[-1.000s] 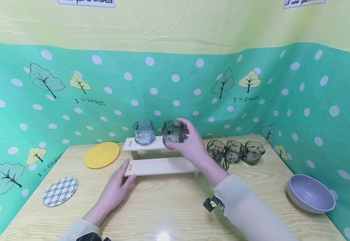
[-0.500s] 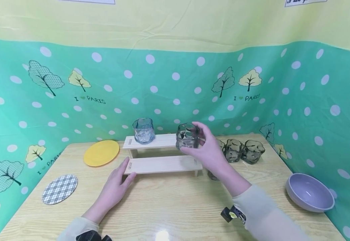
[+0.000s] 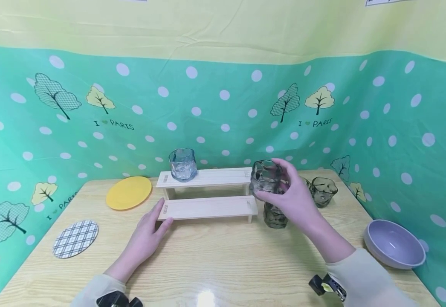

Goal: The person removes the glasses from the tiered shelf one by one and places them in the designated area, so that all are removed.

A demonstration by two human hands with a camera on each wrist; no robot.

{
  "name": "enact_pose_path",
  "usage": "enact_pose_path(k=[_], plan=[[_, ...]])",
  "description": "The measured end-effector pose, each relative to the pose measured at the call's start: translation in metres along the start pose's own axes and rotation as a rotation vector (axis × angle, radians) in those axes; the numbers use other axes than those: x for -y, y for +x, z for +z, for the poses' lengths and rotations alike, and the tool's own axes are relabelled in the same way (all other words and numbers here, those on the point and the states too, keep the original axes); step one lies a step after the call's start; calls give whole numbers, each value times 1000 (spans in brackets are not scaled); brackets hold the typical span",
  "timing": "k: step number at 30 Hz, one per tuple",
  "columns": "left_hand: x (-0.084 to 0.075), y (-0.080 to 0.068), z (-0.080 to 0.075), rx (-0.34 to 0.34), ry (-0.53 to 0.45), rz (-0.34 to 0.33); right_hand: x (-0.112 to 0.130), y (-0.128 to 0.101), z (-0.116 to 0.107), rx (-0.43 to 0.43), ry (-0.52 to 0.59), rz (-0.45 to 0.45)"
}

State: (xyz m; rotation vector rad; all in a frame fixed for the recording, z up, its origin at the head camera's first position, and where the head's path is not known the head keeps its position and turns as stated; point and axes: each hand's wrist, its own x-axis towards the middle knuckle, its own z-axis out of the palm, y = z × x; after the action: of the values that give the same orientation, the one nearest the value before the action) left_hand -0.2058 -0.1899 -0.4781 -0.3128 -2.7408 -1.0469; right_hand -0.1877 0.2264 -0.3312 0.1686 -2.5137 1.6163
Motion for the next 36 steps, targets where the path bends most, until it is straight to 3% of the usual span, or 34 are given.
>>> enact_pose_path(k=[15,26,31,36], plan=[[0,1,-1,7,4,-2,-33,-17,-44,-98,-12,32],[0,1,-2,7,0,-2,-59,-28,-63,-111,-87,75],[1,1,-1,11,-2,-5,-67,-31,-68,-80,-98,158],[2,2,0,11,-1,-4,-80,-33,-70,-68,-140,179]])
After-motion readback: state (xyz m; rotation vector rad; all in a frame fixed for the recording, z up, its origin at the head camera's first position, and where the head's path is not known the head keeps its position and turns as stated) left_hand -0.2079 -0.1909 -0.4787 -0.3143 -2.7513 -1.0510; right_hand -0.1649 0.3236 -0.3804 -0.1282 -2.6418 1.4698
